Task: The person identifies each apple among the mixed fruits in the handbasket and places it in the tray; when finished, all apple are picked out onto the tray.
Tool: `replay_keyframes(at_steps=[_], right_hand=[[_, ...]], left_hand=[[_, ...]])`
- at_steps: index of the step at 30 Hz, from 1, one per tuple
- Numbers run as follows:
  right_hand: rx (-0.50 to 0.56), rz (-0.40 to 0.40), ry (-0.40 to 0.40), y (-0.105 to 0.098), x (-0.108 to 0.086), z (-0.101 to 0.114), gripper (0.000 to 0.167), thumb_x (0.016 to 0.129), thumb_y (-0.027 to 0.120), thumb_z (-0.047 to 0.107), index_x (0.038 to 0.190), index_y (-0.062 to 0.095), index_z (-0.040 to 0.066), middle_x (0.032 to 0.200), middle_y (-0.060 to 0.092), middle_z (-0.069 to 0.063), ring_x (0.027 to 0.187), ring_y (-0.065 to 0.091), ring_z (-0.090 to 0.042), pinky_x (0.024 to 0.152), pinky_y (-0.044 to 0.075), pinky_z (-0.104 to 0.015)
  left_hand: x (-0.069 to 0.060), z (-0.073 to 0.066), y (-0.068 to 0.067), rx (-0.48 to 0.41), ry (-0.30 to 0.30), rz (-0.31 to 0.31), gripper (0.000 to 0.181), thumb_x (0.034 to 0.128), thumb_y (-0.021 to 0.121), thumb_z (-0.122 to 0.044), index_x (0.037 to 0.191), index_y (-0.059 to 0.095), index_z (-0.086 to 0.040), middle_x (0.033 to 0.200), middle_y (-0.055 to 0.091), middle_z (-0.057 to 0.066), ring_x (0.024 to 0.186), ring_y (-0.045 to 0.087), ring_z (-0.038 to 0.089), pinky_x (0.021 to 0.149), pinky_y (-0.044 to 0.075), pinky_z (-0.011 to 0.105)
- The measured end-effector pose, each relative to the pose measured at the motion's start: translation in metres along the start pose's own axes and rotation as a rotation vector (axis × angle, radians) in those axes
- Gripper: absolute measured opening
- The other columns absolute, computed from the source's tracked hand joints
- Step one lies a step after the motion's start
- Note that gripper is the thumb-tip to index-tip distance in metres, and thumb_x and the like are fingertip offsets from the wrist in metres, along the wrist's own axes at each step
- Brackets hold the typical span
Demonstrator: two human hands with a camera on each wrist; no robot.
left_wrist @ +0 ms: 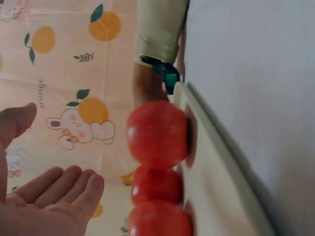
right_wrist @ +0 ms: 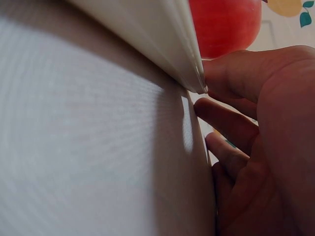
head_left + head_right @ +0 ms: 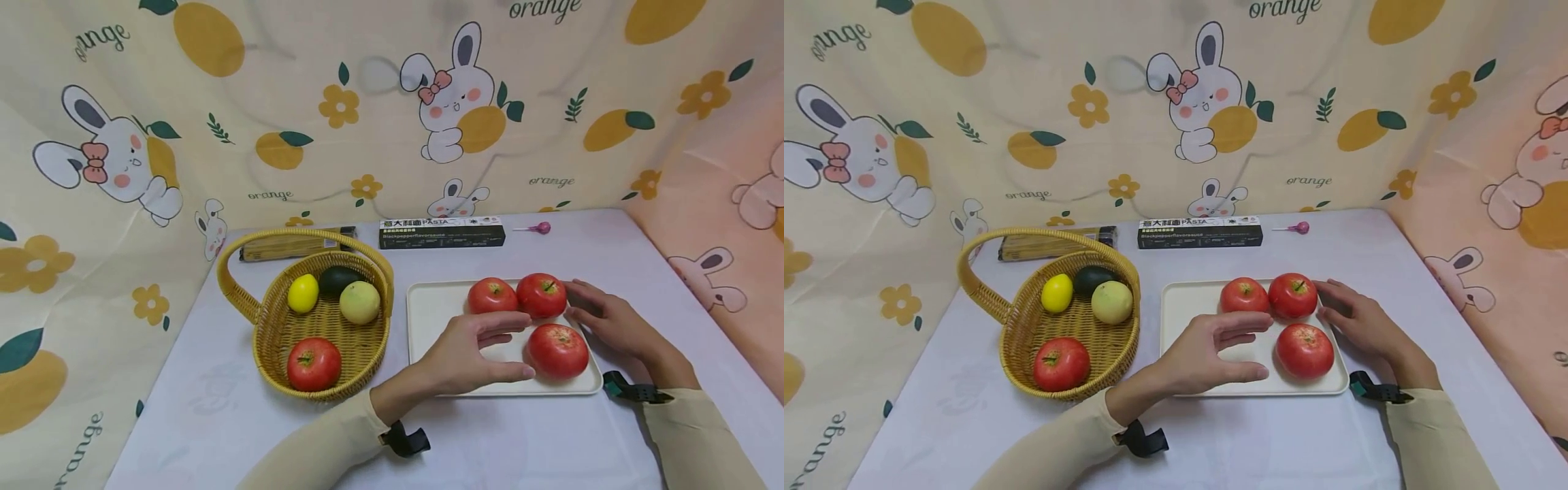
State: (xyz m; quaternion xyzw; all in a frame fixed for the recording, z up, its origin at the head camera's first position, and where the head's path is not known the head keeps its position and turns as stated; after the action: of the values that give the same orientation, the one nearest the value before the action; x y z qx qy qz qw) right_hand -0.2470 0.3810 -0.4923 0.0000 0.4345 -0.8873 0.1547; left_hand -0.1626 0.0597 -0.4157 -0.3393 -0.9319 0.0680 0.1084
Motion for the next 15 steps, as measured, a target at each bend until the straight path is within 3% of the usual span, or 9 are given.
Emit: replay_keyframes(at_steps=[6,15], right_hand=[[-0.002,-0.009,-0.021,-0.002,-0.001,-0.001,0.072,0.110,0.065,0.034,0.171,0.036,0.010,0.174,0.027,-0.035,0.155,0.028,-0.066,0.111,0.038,-0.084],[-0.005,-0.019,-0.025,0.000,-0.001,-0.002,0.071,0.110,0.066,0.031,0.171,0.036,0.009,0.173,0.029,-0.035,0.154,0.030,-0.065,0.110,0.040,-0.083]], left_hand=[[-0.024,-0.011,-0.021,-0.008,0.056,0.024,0.063,0.0924,0.086,-0.008,0.152,0.063,-0.005,0.153,0.068,0.001,0.139,0.062,0.002,0.117,0.050,0.022],[-0.073,-0.015,-0.062,0.030,-0.007,0.089,0.062,0.0924,0.085,-0.012,0.151,0.065,-0.011,0.153,0.068,0.000,0.137,0.065,0.008,0.121,0.050,0.030]])
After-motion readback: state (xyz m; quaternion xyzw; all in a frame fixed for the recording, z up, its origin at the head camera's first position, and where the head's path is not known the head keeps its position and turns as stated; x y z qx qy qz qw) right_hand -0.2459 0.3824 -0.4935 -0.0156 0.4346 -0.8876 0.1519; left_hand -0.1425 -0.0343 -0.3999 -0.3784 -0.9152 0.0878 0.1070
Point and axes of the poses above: each hand's wrist, its own x-axis towards the middle knuckle, its own y-axis out of the palm, z = x × y, the point moved 4 cm from there along x, towards the middle knuckle
